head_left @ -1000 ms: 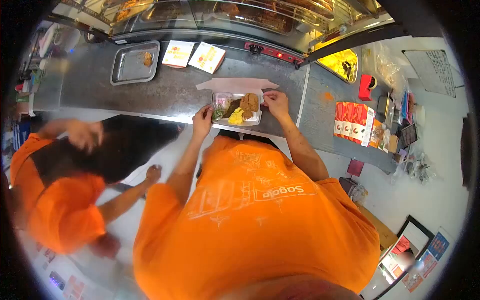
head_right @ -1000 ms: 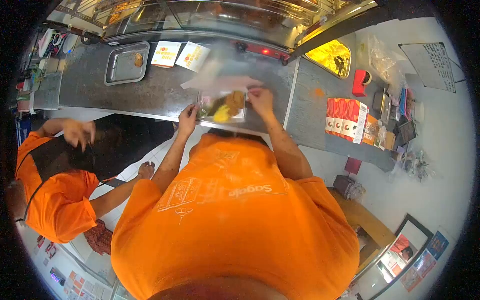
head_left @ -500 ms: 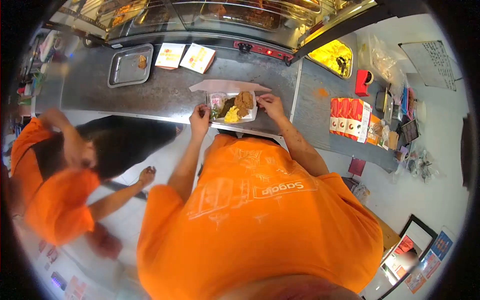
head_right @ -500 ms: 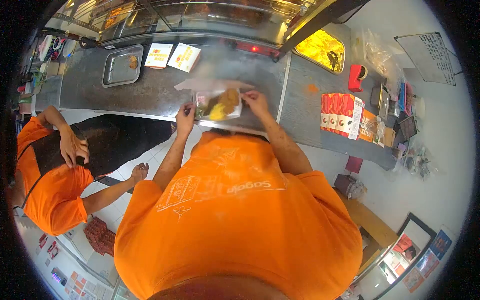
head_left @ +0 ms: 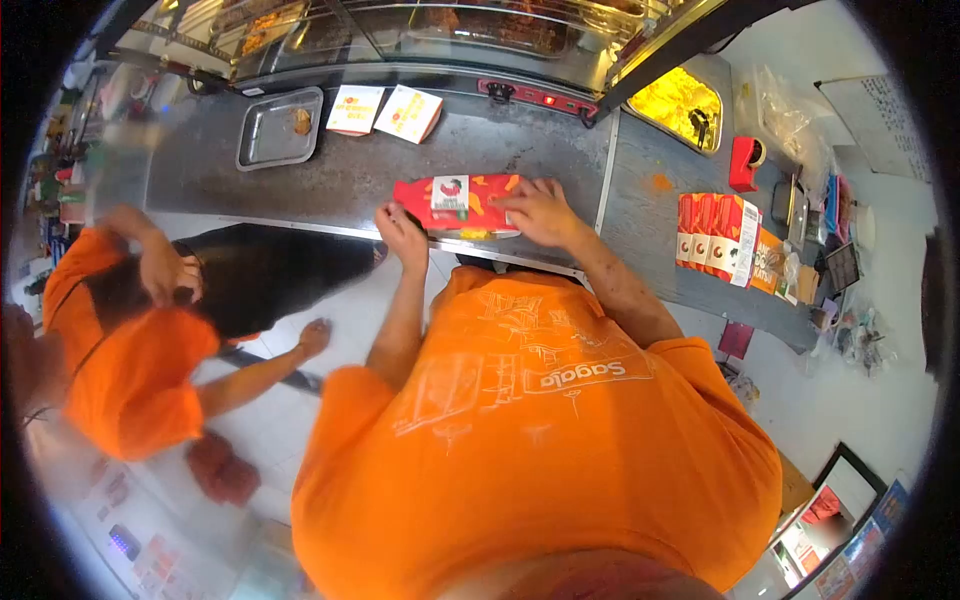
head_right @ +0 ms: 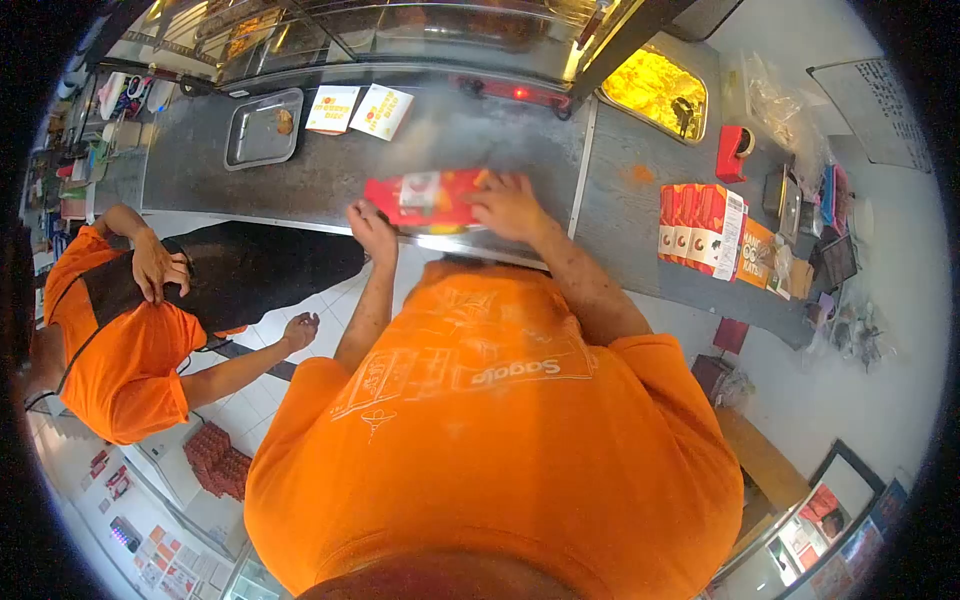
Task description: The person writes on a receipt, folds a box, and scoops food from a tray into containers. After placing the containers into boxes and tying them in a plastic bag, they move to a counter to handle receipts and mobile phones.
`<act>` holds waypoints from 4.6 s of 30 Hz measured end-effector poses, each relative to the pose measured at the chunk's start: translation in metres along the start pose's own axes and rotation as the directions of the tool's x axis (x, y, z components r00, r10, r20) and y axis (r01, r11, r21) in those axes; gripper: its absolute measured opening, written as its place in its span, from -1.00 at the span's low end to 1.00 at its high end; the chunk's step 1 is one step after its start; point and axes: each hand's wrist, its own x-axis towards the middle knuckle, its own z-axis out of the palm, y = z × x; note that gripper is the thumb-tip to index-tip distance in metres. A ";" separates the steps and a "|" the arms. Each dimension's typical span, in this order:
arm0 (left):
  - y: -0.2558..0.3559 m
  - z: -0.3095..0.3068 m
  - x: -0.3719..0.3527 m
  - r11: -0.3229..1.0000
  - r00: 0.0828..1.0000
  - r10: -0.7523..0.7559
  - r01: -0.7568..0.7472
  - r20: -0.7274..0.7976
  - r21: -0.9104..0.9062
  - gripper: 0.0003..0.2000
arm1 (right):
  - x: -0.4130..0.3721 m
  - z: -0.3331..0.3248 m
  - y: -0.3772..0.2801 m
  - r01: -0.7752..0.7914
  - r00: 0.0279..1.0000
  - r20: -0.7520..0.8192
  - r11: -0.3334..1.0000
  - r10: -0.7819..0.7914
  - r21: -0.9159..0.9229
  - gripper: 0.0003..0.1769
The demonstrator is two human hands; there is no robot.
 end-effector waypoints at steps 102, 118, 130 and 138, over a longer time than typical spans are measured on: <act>0.168 0.112 -0.210 0.985 0.885 0.158 -0.110 0.438 -0.133 -0.23 | -0.236 -0.161 0.467 -0.105 0.389 -0.054 0.102 0.920 0.989 -0.65; 0.330 0.149 -0.170 0.924 0.827 0.373 -0.371 0.422 -0.089 -0.25 | -0.264 -0.127 0.468 -0.702 0.202 -0.622 0.554 0.757 0.447 -0.82; 0.420 0.142 -0.183 0.725 0.738 0.565 -0.658 0.369 0.204 -0.39 | -0.252 -0.218 0.143 0.120 0.924 -0.264 0.444 0.278 0.888 -0.74; 0.353 0.131 -0.197 0.958 0.799 0.272 -0.174 0.536 -0.227 -0.23 | -0.256 -0.189 0.137 0.031 0.831 -0.482 0.842 0.277 0.538 -0.62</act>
